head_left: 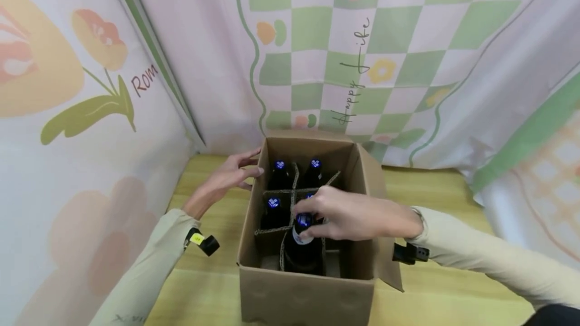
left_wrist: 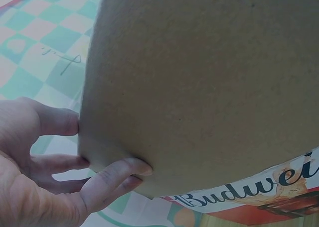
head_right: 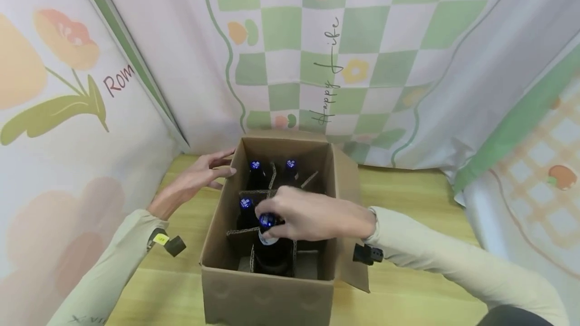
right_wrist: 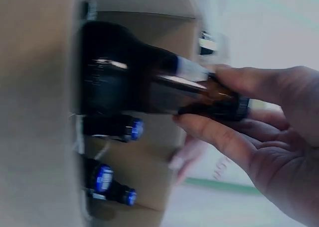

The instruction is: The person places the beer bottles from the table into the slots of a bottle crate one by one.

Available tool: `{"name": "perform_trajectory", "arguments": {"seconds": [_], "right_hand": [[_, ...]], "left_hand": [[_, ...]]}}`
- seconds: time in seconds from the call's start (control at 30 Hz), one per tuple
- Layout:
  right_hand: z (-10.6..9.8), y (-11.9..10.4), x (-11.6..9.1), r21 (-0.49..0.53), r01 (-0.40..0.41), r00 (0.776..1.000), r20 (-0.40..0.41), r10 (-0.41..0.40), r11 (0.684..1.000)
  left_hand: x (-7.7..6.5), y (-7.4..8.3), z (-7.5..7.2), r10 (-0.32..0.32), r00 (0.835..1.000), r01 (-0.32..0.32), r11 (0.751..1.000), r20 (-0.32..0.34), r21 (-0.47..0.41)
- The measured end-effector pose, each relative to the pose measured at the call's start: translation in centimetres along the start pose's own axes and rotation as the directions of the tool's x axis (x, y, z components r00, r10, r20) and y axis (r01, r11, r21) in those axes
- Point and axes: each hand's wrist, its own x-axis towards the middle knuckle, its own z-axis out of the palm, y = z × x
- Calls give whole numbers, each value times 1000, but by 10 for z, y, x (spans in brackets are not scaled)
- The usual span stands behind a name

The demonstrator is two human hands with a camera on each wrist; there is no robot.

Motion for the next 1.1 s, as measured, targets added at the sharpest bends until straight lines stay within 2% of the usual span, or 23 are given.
{"name": "perform_trajectory", "arguments": {"seconds": [0.07, 0.13, 0.3, 0.47, 0.6, 0.7, 0.77, 0.9, 1.0, 1.1], "right_hand": [[4, 1, 2, -30, -14, 996, 85, 17, 999], [5, 1, 5, -48, -22, 991, 134, 28, 999], [-1, -2, 19, -95, -13, 979, 200, 31, 995], [-3, -5, 29, -193, -6, 963, 264, 58, 981], [7, -6, 31, -254, -16, 937, 333, 103, 967], [17, -4, 33, -229, 18, 909, 409, 80, 973], [18, -3, 37, -174, 30, 913, 406, 44, 984], [1, -5, 45, -55, 50, 955, 293, -32, 997], [-17, -5, 49, 12, 39, 967, 250, -40, 999], [-26, 3, 47, 52, -24, 969, 246, 10, 998]], "left_hand": [[-1, -1, 1, -10, 1000, 10, 1000, 1, -2], [-2, -1, 2, -8, 1000, 8, 1000, 0, -1], [-5, 0, 0, 1, 1000, -1, 1000, -8, -6], [-3, 0, -2, 5, 1000, -5, 1000, -8, 4], [-3, -2, 0, 1, 1000, -1, 1000, -5, 9], [-3, -3, 3, -5, 1000, 5, 1000, 3, 11], [-3, -2, 3, -8, 1000, 8, 1000, 4, 10], [-4, 1, 2, 0, 1000, 0, 1000, -10, -1], [-3, 2, 0, 0, 1000, 0, 1000, -16, -4], [-2, 1, -1, -13, 1000, 13, 1000, -15, 4]]}}
